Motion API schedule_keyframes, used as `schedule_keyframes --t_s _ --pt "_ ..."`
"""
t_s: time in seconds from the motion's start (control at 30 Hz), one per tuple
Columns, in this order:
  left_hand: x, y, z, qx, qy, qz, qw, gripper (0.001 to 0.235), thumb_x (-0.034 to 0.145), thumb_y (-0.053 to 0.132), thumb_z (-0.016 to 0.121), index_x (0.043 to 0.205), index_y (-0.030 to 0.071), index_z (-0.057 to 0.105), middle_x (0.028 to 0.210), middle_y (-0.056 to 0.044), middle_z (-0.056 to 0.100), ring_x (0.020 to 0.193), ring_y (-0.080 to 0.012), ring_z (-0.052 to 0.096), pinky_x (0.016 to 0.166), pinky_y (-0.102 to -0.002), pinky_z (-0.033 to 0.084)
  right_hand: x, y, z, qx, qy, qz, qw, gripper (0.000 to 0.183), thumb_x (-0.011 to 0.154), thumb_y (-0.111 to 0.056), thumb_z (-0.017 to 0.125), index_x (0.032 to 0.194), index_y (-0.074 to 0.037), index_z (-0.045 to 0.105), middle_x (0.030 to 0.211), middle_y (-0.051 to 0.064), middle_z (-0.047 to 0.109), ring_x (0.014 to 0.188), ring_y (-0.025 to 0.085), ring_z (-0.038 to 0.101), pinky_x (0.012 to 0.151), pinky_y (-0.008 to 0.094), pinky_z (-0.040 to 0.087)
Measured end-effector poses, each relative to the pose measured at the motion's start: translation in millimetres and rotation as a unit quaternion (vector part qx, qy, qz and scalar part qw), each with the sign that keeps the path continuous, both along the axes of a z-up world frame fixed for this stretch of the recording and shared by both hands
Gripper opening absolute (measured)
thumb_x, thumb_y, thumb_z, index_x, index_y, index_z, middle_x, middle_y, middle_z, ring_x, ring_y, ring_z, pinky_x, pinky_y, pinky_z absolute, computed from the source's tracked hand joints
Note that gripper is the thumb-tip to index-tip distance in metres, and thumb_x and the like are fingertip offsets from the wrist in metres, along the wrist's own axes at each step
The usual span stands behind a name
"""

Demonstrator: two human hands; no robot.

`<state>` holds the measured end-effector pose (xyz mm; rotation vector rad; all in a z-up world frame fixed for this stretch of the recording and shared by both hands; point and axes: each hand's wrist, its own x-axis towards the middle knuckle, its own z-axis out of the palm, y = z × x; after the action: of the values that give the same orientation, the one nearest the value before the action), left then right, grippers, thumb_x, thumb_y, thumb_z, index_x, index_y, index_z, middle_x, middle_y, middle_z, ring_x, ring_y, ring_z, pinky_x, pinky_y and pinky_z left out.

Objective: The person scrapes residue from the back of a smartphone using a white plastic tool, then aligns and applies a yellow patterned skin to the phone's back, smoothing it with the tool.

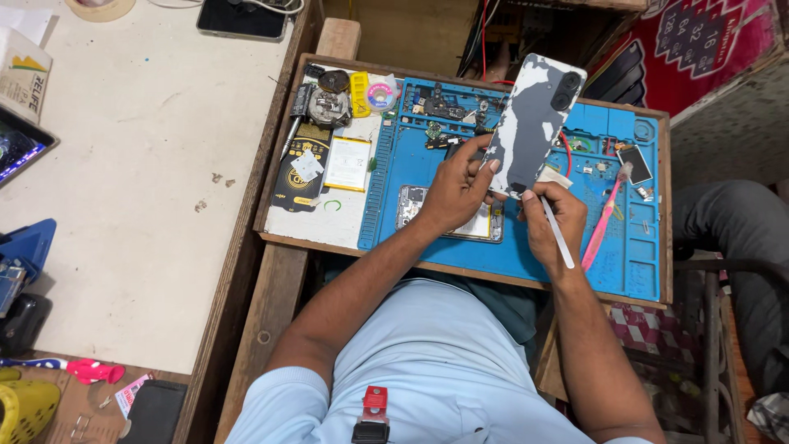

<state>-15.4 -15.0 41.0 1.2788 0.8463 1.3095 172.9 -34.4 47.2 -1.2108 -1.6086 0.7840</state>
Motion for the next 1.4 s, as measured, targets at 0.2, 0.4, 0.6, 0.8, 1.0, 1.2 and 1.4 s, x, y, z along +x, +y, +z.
schedule_keyframes --t_s 0.2,0.4,0.6,0.8,1.0,1.2,1.4 --pt "0.7 1.0 -0.5 -0.002 0.002 -0.005 1.0 0.043 0.107 0.021 0.052 0.145 0.002 0.044 0.093 -0.012 0.078 0.077 -0.0161 0.078 0.059 -0.024 0.062 1.5 -0.3 0.8 0.003 -0.009 0.001 1.0 0.015 0.1 -0.008 0.065 0.097 0.005 0.071 0.079 0.008 0.069 0.067 0.011 0.065 0.059 0.026 0.05" --pt "0.7 -0.3 1.0 -0.003 -0.003 0.0 1.0 0.042 0.107 0.02 0.052 0.144 0.001 0.044 0.093 -0.011 0.077 0.077 -0.0167 0.078 0.059 -0.025 0.062 0.1 -1.7 1.6 0.014 -0.021 -0.01 1.0 0.014 0.099 -0.008 0.067 0.098 0.006 0.071 0.078 0.008 0.068 0.067 0.012 0.065 0.058 0.026 0.05" --pt "0.5 -0.4 2.5 -0.002 0.008 -0.002 1.0 0.042 0.107 0.02 0.051 0.144 0.001 0.044 0.089 -0.011 0.077 0.076 -0.0167 0.078 0.059 -0.025 0.062 0.3 -1.2 1.9 0.028 -0.025 -0.012 0.999 0.014 0.098 -0.008 0.068 0.098 0.006 0.071 0.081 0.007 0.068 0.067 0.011 0.066 0.057 0.026 0.05" --pt "2.2 4.2 -8.5 0.027 -0.013 0.019 0.999 0.038 0.106 0.018 0.058 0.139 0.001 0.048 0.103 -0.013 0.076 0.086 -0.0125 0.075 0.068 -0.024 0.064 7.0 4.2 -8.1 0.01 -0.037 -0.018 0.999 0.014 0.097 -0.009 0.067 0.092 0.003 0.07 0.073 0.007 0.067 0.064 0.011 0.061 0.057 0.026 0.047" --pt "-0.1 7.3 -13.4 0.053 -0.019 0.085 0.995 0.038 0.103 0.017 0.064 0.135 0.001 0.049 0.093 -0.008 0.071 0.078 -0.0083 0.065 0.064 -0.024 0.054 9.5 4.4 -16.0 0.011 -0.013 0.032 0.999 0.015 0.093 -0.012 0.062 0.089 0.002 0.067 0.069 0.005 0.067 0.063 0.011 0.061 0.057 0.027 0.047" --pt "1.7 13.4 -16.7 -0.015 -0.006 0.122 0.992 0.043 0.099 0.018 0.063 0.135 0.002 0.047 0.079 -0.007 0.067 0.06 -0.0089 0.057 0.051 -0.027 0.045 24.9 20.6 -41.0 -0.031 0.055 0.088 0.994 0.027 0.101 -0.017 0.053 0.098 0.003 0.071 0.082 0.01 0.07 0.07 0.015 0.068 0.065 0.027 0.054" --pt "-1.1 8.9 -17.5 0.051 -0.024 0.134 0.989 0.039 0.1 0.016 0.063 0.133 0.003 0.047 0.09 -0.005 0.069 0.071 -0.0108 0.063 0.058 -0.028 0.051 31.3 23.3 -37.7 -0.008 0.177 0.048 0.983 0.021 0.098 -0.004 0.05 0.116 0.004 0.057 0.104 0.018 0.071 0.08 0.019 0.068 0.074 0.032 0.06"
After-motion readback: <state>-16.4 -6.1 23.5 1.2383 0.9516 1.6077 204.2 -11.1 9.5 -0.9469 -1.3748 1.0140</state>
